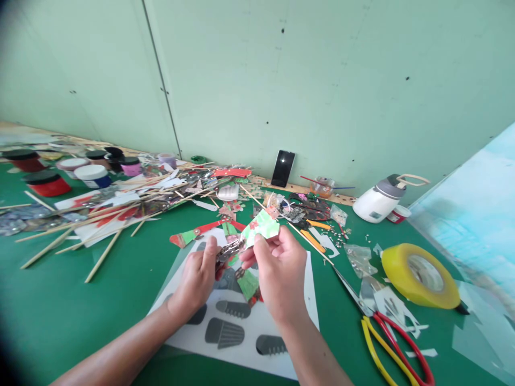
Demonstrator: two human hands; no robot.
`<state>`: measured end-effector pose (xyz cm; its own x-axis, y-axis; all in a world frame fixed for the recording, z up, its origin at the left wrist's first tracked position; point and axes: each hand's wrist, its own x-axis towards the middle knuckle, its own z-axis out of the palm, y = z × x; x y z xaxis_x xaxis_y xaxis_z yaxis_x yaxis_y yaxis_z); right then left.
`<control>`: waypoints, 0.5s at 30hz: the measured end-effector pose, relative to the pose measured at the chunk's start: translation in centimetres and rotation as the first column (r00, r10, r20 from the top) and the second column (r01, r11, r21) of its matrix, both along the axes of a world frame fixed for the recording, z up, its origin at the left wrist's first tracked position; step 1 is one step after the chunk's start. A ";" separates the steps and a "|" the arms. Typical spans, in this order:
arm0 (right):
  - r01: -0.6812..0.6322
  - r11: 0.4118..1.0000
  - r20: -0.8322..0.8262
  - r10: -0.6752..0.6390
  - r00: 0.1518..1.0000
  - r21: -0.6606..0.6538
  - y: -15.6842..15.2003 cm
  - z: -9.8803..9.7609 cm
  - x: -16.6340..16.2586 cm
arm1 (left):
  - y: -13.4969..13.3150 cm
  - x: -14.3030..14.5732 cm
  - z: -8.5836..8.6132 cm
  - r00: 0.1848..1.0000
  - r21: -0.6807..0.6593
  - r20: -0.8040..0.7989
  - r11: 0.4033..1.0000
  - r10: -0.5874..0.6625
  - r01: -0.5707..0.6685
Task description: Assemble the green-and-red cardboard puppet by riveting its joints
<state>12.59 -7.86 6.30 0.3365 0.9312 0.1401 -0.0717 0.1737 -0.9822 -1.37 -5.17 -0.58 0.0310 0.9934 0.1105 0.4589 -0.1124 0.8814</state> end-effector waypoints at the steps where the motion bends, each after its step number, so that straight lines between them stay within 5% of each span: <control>1: -0.001 1.000 -0.003 0.001 1.000 0.003 0.0 -0.1 0.0 | 0.0 0.0 0.0 1.000 -0.003 -0.003 1.000 0.003 -0.003; 15: 0.005 1.000 0.008 -0.005 1.000 0.011 0.2 -0.4 0.2 | 0.1 0.1 0.3 1.000 -0.034 -0.026 0.999 0.006 -0.007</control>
